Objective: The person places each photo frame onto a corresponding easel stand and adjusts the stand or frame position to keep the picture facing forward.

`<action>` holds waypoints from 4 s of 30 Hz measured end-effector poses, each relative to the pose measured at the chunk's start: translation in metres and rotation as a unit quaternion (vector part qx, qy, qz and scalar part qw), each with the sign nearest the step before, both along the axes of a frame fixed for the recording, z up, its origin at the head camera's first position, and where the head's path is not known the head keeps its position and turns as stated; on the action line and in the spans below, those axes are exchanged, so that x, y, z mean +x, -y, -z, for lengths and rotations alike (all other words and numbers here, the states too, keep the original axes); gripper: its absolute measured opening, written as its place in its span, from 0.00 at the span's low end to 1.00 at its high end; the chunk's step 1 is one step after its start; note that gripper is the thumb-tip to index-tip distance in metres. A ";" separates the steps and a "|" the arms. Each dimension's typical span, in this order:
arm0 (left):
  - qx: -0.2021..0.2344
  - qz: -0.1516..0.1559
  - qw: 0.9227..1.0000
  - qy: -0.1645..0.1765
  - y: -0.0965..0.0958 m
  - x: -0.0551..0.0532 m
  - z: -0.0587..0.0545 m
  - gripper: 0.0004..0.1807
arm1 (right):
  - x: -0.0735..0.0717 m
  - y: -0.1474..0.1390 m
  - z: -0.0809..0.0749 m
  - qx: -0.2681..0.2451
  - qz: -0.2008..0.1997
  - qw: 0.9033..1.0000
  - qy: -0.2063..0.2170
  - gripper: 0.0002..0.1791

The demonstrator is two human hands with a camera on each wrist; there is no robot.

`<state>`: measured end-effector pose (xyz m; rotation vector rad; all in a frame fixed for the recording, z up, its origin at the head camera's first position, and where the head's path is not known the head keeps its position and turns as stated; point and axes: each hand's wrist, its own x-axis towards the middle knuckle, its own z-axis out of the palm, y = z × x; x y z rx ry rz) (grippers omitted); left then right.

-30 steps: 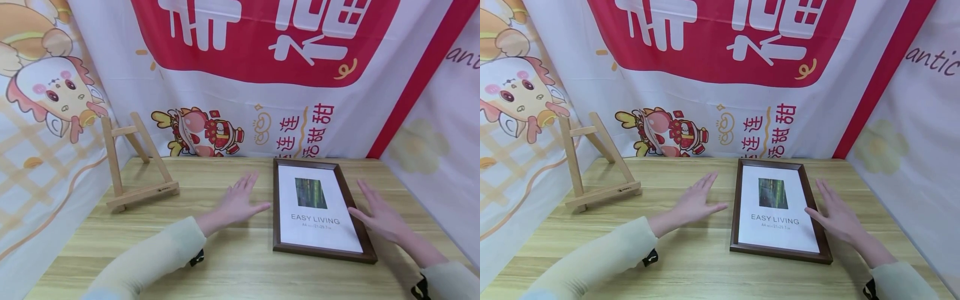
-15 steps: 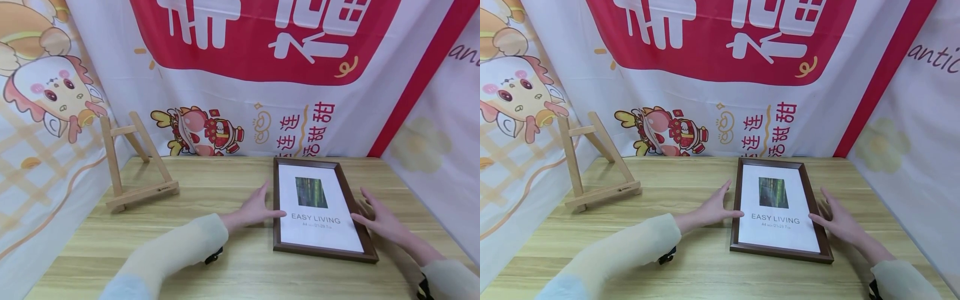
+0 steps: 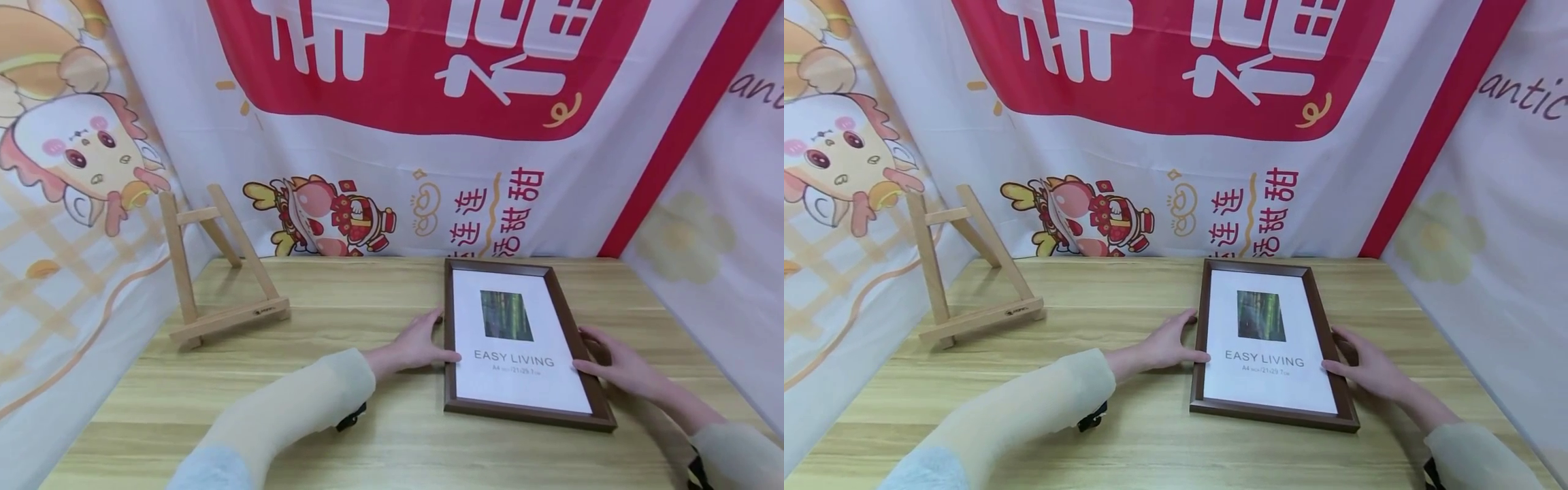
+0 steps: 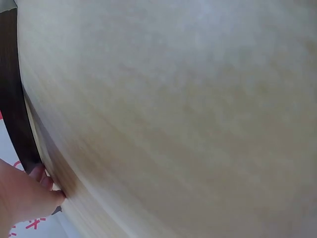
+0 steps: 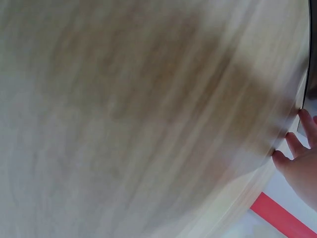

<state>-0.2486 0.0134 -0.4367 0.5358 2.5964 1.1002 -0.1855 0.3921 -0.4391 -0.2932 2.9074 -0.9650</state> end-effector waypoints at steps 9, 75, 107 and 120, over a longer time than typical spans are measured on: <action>0.022 0.001 1.000 0.010 -0.003 -0.002 0.001 0.56 | 0.002 0.003 -0.002 -0.063 -0.005 0.998 0.013 0.41; 0.281 -0.084 0.943 -0.159 0.184 0.042 -0.045 0.53 | -0.049 0.196 -0.053 -0.314 -0.124 0.935 -0.105 0.45; 0.166 -0.234 0.901 -0.325 0.298 0.048 -0.081 0.53 | -0.126 0.355 -0.082 -0.312 -0.188 0.922 -0.130 0.43; 0.166 -0.299 0.872 -0.351 0.333 0.054 -0.094 0.53 | -0.134 0.405 -0.101 -0.292 -0.209 0.922 -0.143 0.44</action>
